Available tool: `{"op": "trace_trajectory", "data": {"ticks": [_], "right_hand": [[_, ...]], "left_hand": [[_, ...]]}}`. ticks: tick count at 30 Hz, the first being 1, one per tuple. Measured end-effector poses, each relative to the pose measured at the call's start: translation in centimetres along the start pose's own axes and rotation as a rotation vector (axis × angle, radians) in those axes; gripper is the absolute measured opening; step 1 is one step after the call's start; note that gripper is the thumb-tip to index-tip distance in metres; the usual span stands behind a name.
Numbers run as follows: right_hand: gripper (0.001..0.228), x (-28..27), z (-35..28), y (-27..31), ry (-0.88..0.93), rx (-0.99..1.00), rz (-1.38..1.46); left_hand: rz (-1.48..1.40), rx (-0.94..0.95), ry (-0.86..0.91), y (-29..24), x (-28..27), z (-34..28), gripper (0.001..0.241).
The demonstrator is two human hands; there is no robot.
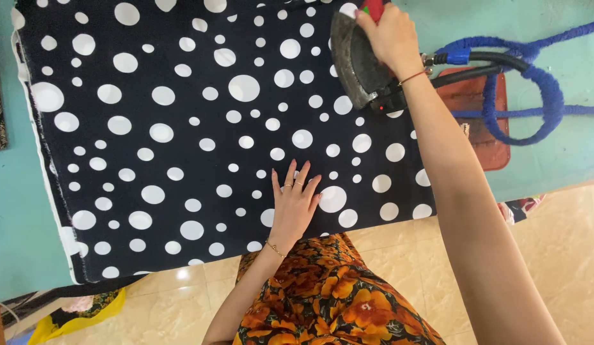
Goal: The recorder is ironing a piece of black fabric with white polka dots on a work table in a bridal atelier.
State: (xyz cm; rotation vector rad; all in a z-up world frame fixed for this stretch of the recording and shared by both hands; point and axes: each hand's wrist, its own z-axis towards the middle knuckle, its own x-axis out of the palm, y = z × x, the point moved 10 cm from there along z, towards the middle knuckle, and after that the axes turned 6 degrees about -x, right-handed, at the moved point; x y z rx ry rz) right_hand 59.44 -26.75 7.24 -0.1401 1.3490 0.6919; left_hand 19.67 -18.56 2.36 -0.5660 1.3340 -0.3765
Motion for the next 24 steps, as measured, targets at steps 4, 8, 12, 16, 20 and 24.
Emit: {"op": "trace_trajectory", "data": {"ticks": [4,8,12,16,20,24], "right_hand": [[0.064,0.7,-0.8,5.0,0.033,-0.082,0.031],[0.061,2.6,0.0,8.9,0.063,-0.096,0.052],[0.057,3.9,0.7,13.0,0.118,-0.067,0.092],[0.057,5.3,1.6,15.6,0.116,-0.082,0.108],[0.059,5.6,1.7,16.3,0.124,-0.096,0.1],[0.058,5.6,1.7,15.0,0.111,-0.112,0.109]], "left_hand": [[-0.002,0.011,0.011,0.8,-0.3,-0.3,0.035],[0.017,-0.003,0.035,1.4,-0.2,-0.3,0.034],[-0.001,0.014,0.02,1.6,-0.1,-0.6,0.035],[0.003,0.018,0.027,1.7,-0.3,-0.6,0.036],[0.005,0.017,0.034,1.9,-0.1,-0.4,0.036],[-0.013,0.019,0.046,1.7,0.4,-0.3,0.036]]}}
